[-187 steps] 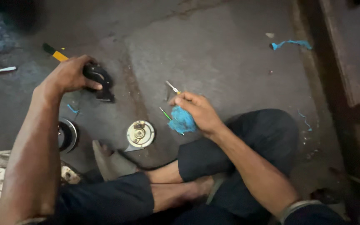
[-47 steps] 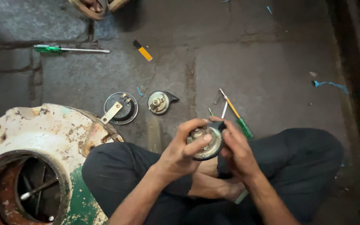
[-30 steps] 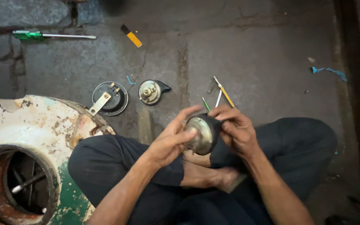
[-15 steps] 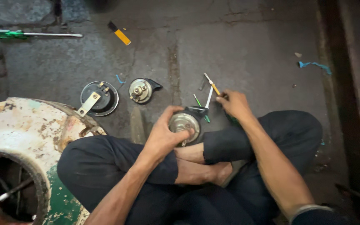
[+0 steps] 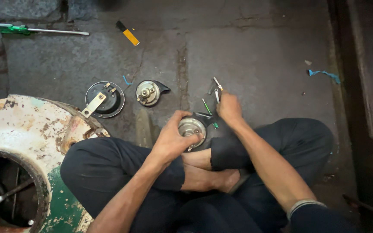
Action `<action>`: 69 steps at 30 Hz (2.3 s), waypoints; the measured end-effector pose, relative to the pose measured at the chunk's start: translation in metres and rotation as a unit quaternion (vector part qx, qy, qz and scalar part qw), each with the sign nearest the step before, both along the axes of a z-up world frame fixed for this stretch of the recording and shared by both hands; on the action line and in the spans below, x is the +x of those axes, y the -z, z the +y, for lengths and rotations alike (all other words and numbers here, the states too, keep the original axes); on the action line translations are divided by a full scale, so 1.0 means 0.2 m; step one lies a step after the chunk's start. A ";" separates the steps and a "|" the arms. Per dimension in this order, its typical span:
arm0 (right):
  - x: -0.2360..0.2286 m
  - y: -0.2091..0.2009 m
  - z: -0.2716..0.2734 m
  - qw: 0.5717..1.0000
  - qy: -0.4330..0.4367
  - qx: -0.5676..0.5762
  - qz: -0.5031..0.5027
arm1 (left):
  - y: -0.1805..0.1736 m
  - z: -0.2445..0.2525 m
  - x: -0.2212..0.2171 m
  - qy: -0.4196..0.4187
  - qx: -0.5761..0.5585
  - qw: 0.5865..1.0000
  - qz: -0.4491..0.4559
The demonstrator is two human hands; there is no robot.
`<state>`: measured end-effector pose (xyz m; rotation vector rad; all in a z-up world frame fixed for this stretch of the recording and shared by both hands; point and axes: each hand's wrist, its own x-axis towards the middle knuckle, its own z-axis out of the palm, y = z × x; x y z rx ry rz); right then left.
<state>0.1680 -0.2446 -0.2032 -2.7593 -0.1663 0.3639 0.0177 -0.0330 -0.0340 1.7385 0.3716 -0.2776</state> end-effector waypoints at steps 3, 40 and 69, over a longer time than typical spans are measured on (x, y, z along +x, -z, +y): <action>-0.01 -0.02 0.02 0.999 -0.016 -0.026 0.018 | -0.01 0.00 0.01 0.002 0.000 1.000 0.008; -0.04 0.00 -0.10 0.993 0.065 0.095 0.018 | 0.01 0.03 0.03 -0.049 0.017 0.999 -0.012; -0.42 -0.62 0.27 0.680 0.160 0.713 0.067 | 0.07 0.00 0.03 -0.022 0.128 0.991 -0.040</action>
